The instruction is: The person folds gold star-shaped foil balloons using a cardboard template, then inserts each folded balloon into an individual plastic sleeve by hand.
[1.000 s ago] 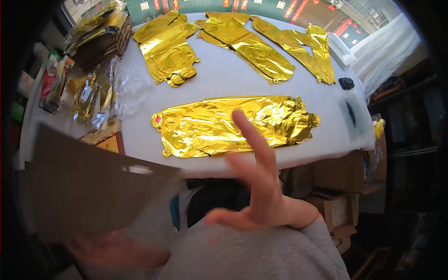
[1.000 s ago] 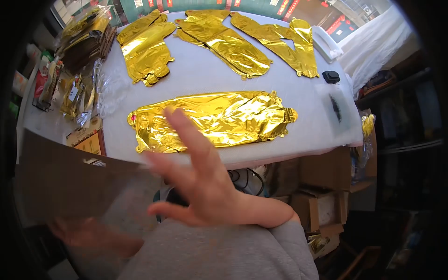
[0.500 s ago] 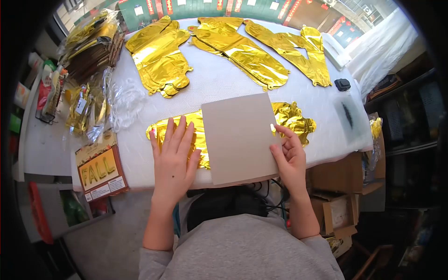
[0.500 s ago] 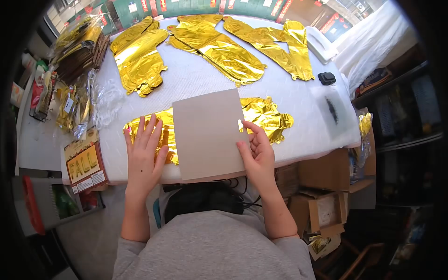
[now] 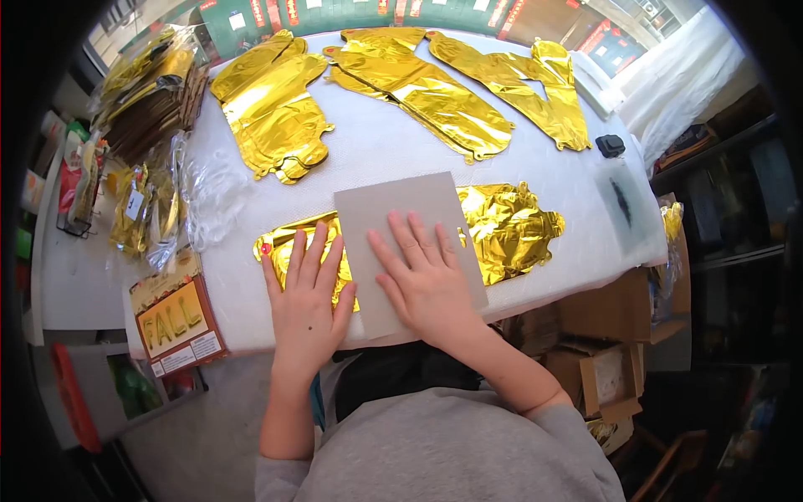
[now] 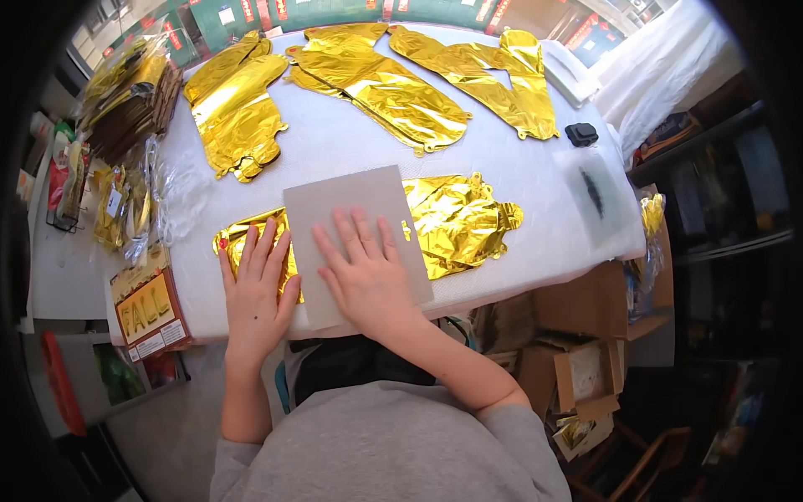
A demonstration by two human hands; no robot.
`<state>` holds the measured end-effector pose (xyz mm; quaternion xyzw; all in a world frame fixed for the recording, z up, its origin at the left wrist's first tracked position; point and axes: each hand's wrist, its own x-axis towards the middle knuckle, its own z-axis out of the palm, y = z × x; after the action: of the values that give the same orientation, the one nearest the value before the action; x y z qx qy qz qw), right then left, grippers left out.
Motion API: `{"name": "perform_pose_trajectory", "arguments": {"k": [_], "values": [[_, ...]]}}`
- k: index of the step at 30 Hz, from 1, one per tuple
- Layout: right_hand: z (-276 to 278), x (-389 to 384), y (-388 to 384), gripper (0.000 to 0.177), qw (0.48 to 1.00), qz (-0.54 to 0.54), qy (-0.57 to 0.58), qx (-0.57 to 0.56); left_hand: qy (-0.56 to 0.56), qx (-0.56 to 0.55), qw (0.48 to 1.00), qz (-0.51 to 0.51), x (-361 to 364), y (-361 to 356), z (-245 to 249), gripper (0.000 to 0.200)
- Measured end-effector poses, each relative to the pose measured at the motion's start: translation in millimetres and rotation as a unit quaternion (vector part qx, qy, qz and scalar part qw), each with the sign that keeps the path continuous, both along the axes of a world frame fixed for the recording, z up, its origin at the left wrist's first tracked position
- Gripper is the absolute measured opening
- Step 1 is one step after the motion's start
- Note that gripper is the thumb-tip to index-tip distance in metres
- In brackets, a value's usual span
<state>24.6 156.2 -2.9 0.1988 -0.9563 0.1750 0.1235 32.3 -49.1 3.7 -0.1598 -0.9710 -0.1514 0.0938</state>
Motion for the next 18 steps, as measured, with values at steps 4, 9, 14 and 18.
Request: {"name": "perform_pose_trajectory", "arguments": {"k": [4,9,14,18], "values": [[0,-2,8,0.056,1.0,-0.01,0.0,0.007,-0.006,0.0,1.0,0.003,0,0,1,0.061],[6,0,41,0.053,0.996,-0.07,-0.023,0.046,-0.01,0.005,1.0,0.005,1,0,2,0.061],[9,3,58,0.053,0.994,-0.078,-0.021,0.076,-0.009,0.003,1.0,0.003,1,0,3,0.061],[11,3,64,0.053,0.995,-0.063,-0.023,0.072,-0.013,0.012,1.0,0.003,0,-1,5,0.06]]}}
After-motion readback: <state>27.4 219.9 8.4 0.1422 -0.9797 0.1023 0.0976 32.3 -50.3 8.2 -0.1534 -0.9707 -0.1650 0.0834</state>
